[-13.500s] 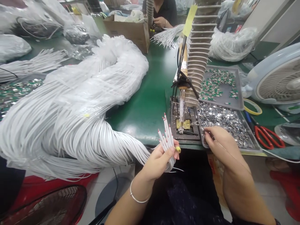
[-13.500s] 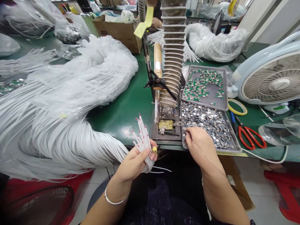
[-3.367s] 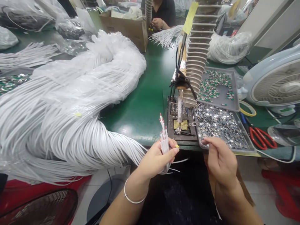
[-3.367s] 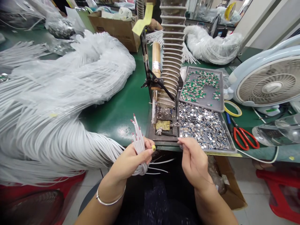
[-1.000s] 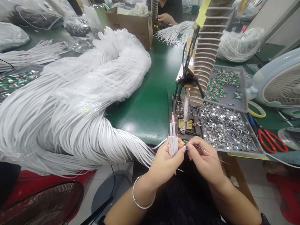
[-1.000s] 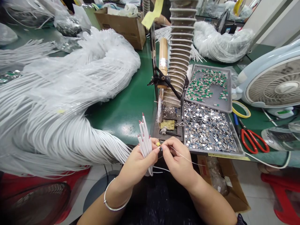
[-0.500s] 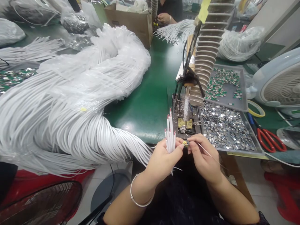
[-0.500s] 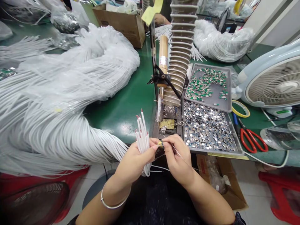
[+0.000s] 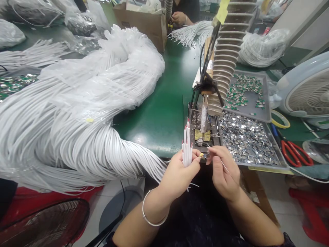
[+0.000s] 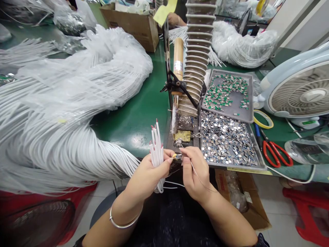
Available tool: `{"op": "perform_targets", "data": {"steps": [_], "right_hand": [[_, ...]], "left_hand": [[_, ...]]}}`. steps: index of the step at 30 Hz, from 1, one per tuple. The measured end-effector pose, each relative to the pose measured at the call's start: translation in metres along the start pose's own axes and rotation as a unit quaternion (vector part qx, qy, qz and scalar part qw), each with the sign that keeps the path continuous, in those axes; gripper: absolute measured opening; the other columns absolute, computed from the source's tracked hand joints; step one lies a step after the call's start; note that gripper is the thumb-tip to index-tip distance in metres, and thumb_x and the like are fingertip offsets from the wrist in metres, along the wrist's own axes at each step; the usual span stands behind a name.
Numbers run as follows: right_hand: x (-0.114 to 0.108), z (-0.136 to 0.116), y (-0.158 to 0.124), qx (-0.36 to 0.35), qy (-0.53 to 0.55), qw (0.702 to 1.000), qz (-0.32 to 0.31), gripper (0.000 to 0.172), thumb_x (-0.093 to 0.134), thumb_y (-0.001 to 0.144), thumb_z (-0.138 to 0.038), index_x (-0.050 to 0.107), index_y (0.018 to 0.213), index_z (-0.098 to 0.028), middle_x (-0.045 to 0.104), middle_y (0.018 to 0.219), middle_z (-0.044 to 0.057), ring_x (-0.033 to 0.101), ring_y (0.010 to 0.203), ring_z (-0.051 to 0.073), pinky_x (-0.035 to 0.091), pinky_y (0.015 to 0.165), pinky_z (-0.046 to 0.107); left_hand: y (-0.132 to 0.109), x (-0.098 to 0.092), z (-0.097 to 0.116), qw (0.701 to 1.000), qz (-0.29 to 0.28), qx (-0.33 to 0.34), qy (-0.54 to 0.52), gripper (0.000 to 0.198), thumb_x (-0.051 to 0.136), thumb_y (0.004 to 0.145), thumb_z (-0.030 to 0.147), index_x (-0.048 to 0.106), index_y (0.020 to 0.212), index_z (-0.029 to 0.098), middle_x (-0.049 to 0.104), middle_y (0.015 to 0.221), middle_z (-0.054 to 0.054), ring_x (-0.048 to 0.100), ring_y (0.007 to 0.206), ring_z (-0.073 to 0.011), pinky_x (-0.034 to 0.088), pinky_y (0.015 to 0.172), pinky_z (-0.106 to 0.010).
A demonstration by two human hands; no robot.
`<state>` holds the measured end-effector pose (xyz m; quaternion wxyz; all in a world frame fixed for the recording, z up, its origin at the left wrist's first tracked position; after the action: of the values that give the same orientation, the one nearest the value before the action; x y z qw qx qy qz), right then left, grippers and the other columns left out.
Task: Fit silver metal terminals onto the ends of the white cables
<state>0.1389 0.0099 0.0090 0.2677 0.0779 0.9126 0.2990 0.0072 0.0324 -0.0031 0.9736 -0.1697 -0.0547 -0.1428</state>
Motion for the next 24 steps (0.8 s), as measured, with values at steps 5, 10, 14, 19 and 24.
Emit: {"op": "perform_targets", "data": {"steps": [5,10,14,19,24], "right_hand": [[0.0,0.006,-0.01,0.009,0.06,0.996,0.071,0.037,0.038,0.09,-0.011,0.045,0.125,-0.022,0.062,0.101,0.008,0.062,0.077,0.014,0.055,0.065,0.031],[-0.001,0.007,-0.013,-0.009,0.073,0.992,0.098,0.031,0.042,0.088,-0.007,0.051,0.114,-0.022,0.067,0.098,0.005,0.066,0.076,0.013,0.057,0.068,0.029],[-0.003,0.004,-0.007,-0.046,0.04,0.996,0.071,0.029,0.047,0.083,-0.003,0.059,0.104,-0.02,0.068,0.095,0.006,0.066,0.089,0.017,0.055,0.076,0.034],[-0.003,0.004,-0.002,-0.046,0.016,0.997,0.063,0.027,0.049,0.082,-0.004,0.06,0.1,-0.021,0.067,0.097,0.006,0.065,0.09,0.019,0.055,0.077,0.037],[-0.003,0.001,0.003,-0.05,-0.007,0.997,0.063,0.027,0.05,0.082,-0.005,0.06,0.1,-0.022,0.067,0.097,0.006,0.064,0.092,0.02,0.055,0.078,0.038]], "left_hand": [[0.001,-0.002,0.002,1.0,0.005,-0.009,0.002,0.008,0.054,0.078,0.022,0.052,0.073,0.015,0.053,0.082,0.0,0.041,0.058,-0.006,0.033,0.057,-0.024],[0.003,-0.003,0.003,0.999,0.011,-0.024,-0.02,0.009,0.054,0.076,0.023,0.052,0.075,0.015,0.051,0.079,0.001,0.034,0.05,-0.0033,0.027,0.049,-0.023],[0.005,-0.002,0.004,0.999,0.014,-0.019,-0.032,0.011,0.055,0.076,0.023,0.05,0.073,0.014,0.051,0.077,0.001,0.034,0.05,-0.003,0.026,0.048,-0.022],[0.007,-0.002,0.008,0.999,0.016,-0.005,-0.048,0.009,0.055,0.076,0.021,0.049,0.072,0.015,0.05,0.073,0.002,0.035,0.049,-0.0031,0.027,0.049,-0.021],[0.01,-0.001,0.012,0.998,0.02,0.002,-0.057,0.006,0.054,0.076,0.02,0.052,0.075,0.015,0.048,0.069,0.003,0.034,0.048,-0.0034,0.027,0.048,-0.021]]}}
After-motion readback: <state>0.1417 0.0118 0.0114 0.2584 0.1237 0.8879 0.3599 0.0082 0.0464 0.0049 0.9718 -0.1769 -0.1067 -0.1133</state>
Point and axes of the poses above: each hand's wrist, its own y-axis towards the middle knuckle, its own x-axis out of the palm, z = x × y, the point moved 4 cm from there along y, towards the middle knuckle
